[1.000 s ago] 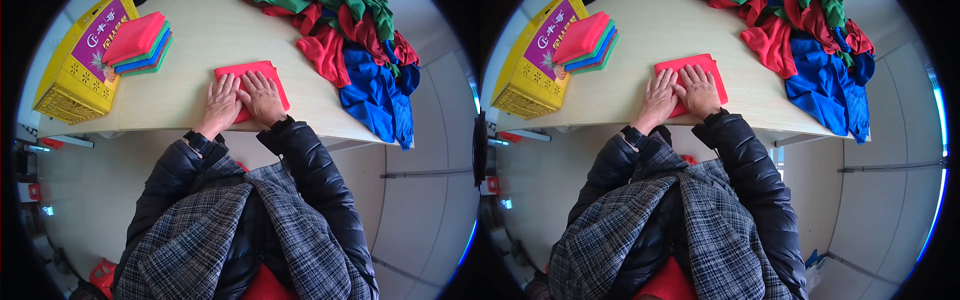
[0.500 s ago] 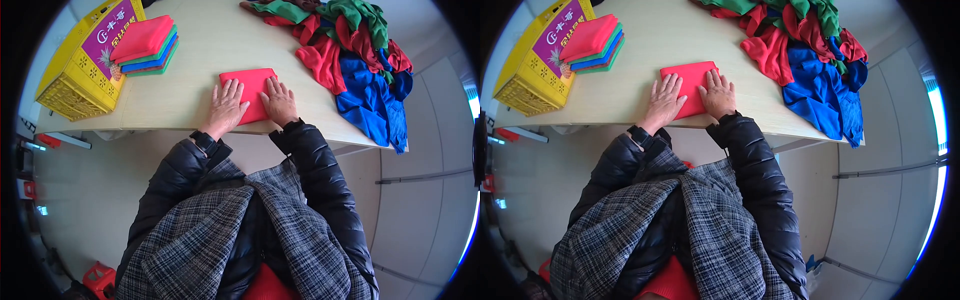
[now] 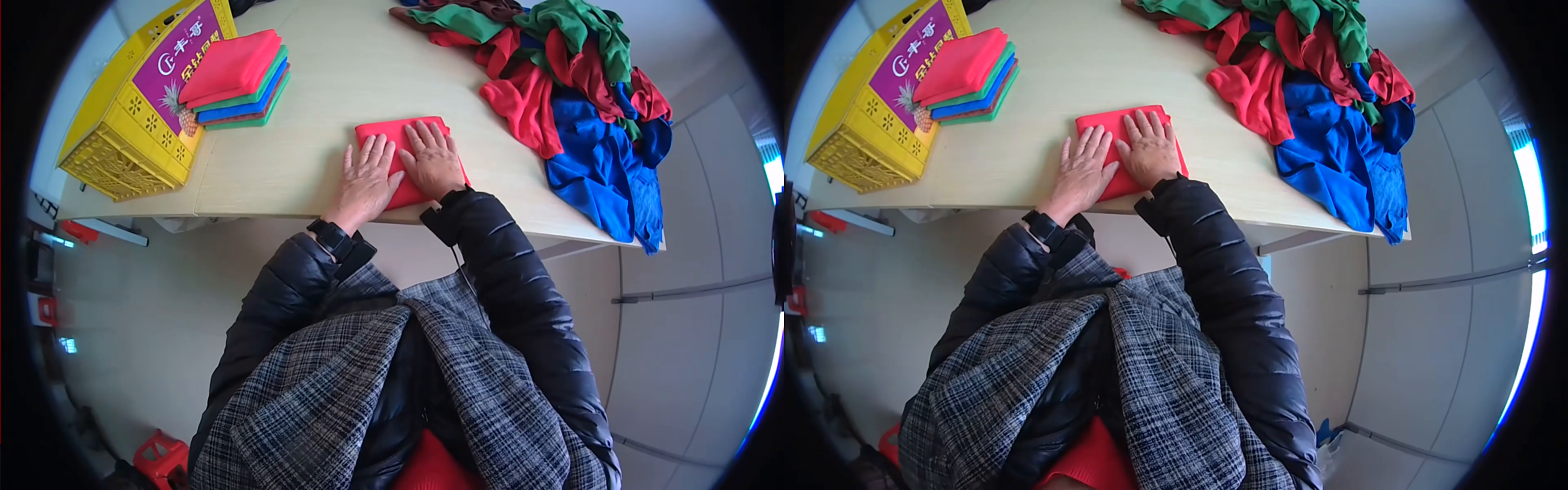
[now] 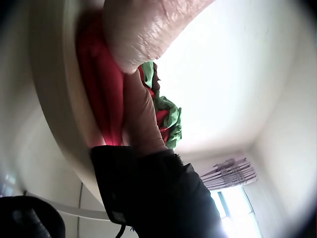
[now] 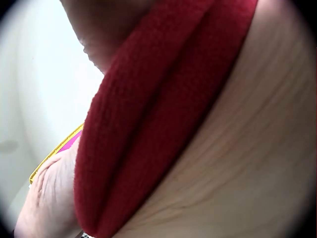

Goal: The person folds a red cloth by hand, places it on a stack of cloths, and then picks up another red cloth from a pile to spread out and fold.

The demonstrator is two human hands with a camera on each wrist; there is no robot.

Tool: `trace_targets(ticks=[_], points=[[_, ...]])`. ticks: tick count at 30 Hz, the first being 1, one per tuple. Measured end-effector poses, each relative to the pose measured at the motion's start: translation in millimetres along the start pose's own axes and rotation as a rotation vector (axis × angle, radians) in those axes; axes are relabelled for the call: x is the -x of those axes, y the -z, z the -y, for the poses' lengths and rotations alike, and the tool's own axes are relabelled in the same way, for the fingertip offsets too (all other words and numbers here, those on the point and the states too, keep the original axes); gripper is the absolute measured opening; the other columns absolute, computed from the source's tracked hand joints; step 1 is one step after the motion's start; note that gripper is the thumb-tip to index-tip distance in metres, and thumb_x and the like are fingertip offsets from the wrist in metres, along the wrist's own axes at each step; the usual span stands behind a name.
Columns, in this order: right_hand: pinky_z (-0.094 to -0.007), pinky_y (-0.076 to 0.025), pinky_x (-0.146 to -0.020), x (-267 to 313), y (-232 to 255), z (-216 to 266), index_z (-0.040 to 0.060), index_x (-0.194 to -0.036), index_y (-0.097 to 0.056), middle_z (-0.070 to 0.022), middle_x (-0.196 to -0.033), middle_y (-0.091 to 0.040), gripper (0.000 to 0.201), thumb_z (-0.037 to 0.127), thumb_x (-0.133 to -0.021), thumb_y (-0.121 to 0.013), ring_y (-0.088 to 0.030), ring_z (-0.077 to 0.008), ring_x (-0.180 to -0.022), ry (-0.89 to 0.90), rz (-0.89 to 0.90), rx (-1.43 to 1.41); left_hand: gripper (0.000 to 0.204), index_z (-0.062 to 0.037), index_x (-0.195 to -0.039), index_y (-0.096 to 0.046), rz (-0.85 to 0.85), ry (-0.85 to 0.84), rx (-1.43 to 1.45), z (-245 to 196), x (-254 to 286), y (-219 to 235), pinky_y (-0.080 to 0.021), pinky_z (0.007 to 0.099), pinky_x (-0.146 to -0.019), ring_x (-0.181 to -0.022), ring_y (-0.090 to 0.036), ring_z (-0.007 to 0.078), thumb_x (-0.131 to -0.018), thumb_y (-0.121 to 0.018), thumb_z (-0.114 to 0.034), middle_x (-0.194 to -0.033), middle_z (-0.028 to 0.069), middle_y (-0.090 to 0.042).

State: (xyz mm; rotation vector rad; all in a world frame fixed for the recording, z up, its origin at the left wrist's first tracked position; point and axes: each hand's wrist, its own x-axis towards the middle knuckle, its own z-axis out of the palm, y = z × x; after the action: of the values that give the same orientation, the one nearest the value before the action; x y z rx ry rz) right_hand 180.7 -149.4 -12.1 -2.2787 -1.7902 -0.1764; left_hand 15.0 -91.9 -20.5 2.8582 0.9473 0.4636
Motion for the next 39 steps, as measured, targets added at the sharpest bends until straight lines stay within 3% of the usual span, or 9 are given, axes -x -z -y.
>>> trace_targets(ticks=[7,11,13,17,22,29,39], points=[[-0.0518,-0.022,-0.119,3.4,5.2,2.3,0.0117,-0.151,-0.039,-0.0109,-0.159,-0.035,0.062,0.048,-0.101,-0.044,-0.027,-0.0308,-0.149,-0.065,0.006,0.029,0.063,-0.0085,-0.153,-0.035,-0.05,-0.011,0.0,4.3,-0.3,0.7,-0.015,0.0545,-0.121,-0.151,-0.023,0.0254,-0.102,-0.044,-0.044,-0.161,0.0109,-0.03],[-0.0523,-0.022,-0.119,19.5,12.1,2.0,0.0114,-0.151,-0.04,-0.0109,-0.159,-0.035,0.062,0.048,-0.101,-0.043,-0.027,-0.0305,-0.149,-0.06,-0.023,0.029,0.064,-0.009,-0.154,-0.034,0.055,0.046,0.134,16.7,-18.1,9.0,-0.015,0.0546,-0.121,-0.151,-0.023,0.0261,-0.103,-0.043,-0.046,-0.161,0.0108,-0.03],[-0.0521,-0.022,-0.119,24.9,12.7,3.3,0.0114,-0.151,-0.039,-0.0109,-0.158,-0.035,0.061,0.048,-0.102,-0.042,-0.027,-0.0305,-0.149,-0.051,-0.003,0.025,0.065,-0.0092,-0.154,-0.033,-0.033,0.026,0.159,23.6,-26.6,22.1,-0.016,0.0551,-0.121,-0.151,-0.024,0.0271,-0.103,-0.039,-0.049,-0.161,0.011,-0.031],[-0.0513,-0.023,-0.119,25.0,6.4,-2.8,0.0112,-0.151,-0.039,-0.0109,-0.158,-0.036,0.061,0.047,-0.102,-0.041,-0.028,-0.0304,-0.148,-0.003,-0.023,0.041,0.066,-0.0081,-0.152,-0.035,0.008,-0.003,0.078,27.0,-38.6,2.1,-0.016,0.0569,-0.12,-0.15,-0.026,0.0285,-0.103,-0.035,-0.052,-0.16,0.0122,-0.032],[-0.0503,-0.022,-0.119,24.9,-1.7,-7.4,0.0112,-0.151,-0.04,-0.0103,-0.158,-0.037,0.061,0.048,-0.102,-0.04,-0.029,-0.0301,-0.148,-0.01,-0.069,0.019,0.068,-0.0069,-0.153,-0.035,-0.031,-0.023,0.048,26.3,-29.6,-14.6,-0.016,0.0571,-0.12,-0.149,-0.026,0.0291,-0.103,-0.035,-0.053,-0.16,0.0125,-0.033],[-0.0503,-0.022,-0.119,25.3,1.2,-5.6,0.012,-0.151,-0.041,-0.0091,-0.159,-0.036,0.061,0.049,-0.102,-0.039,-0.028,-0.029,-0.148,-0.02,-0.068,0.034,0.066,-0.0089,-0.154,-0.033,-0.059,-0.118,-0.044,-0.2,-12.0,-5.7,-0.015,0.0509,-0.122,-0.151,-0.024,0.0266,-0.104,-0.037,-0.051,-0.161,0.01,-0.032],[-0.0511,-0.021,-0.12,29.8,2.1,-10.7,0.0155,-0.153,-0.038,-0.0081,-0.16,-0.034,0.059,0.048,-0.103,-0.037,-0.026,-0.029,-0.15,-0.02,-0.055,0.017,0.065,-0.0095,-0.155,-0.032,-0.03,-0.162,-0.054,0.2,2.4,-3.9,-0.015,0.0509,-0.122,-0.151,-0.024,0.0265,-0.103,-0.041,-0.048,-0.161,0.0108,-0.03]])
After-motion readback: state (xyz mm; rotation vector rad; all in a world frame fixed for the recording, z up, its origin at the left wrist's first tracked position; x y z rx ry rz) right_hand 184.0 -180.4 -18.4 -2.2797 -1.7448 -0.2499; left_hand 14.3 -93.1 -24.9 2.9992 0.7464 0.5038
